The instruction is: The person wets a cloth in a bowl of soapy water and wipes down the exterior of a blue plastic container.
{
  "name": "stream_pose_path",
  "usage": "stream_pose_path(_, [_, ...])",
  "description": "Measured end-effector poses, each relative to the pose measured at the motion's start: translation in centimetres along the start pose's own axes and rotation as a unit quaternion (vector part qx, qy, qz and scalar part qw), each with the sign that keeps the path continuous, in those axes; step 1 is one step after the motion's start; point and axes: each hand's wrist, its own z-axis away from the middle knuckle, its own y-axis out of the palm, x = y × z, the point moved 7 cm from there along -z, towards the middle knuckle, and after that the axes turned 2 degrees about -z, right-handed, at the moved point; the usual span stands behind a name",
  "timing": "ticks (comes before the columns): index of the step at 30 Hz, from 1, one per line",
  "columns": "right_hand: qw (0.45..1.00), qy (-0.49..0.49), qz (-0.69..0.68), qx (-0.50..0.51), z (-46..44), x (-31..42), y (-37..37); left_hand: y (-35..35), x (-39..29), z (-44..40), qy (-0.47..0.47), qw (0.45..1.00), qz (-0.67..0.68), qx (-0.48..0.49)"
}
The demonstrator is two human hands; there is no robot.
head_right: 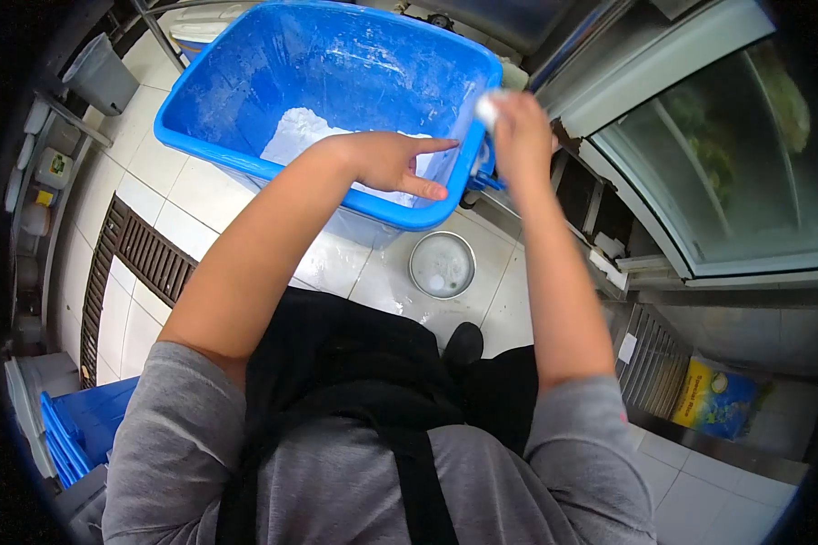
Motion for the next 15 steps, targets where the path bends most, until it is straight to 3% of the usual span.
stream_pose_path(4, [1.0,-0.018,0.014,0.019,7.7,5.2,-1.7,0.2,0.4,-0.5,0.018,0.999,-0.013,-0.023])
stream_pose_path(5, [0.999,0.002,-0.021,0.026,7.9,5.2,-1.7,0.4,0.6,-0.7,0.018,0.999,-0.011,-0.025])
stream_pose_path(7, [0.997,-0.027,0.074,-0.008,3.6,3.6,-1.2,0.4,0.6,-1.0,0.036,0.999,-0.001,-0.037])
stream_pose_path(10, [1.0,-0.003,0.009,0.002,-3.2,-0.1,0.4,-0.1,0.3,-0.4,-0.001,1.0,0.021,-0.014])
stream_pose_path(12, [1.0,-0.001,0.011,-0.004,-3.0,-0.8,0.7,-0.2,0.2,-0.3,-0.006,0.999,0.035,-0.015])
stream_pose_path(15, [1.0,-0.021,0.005,0.006,3.9,3.5,-1.1,-0.2,0.6,-0.7,0.014,1.0,0.01,-0.011])
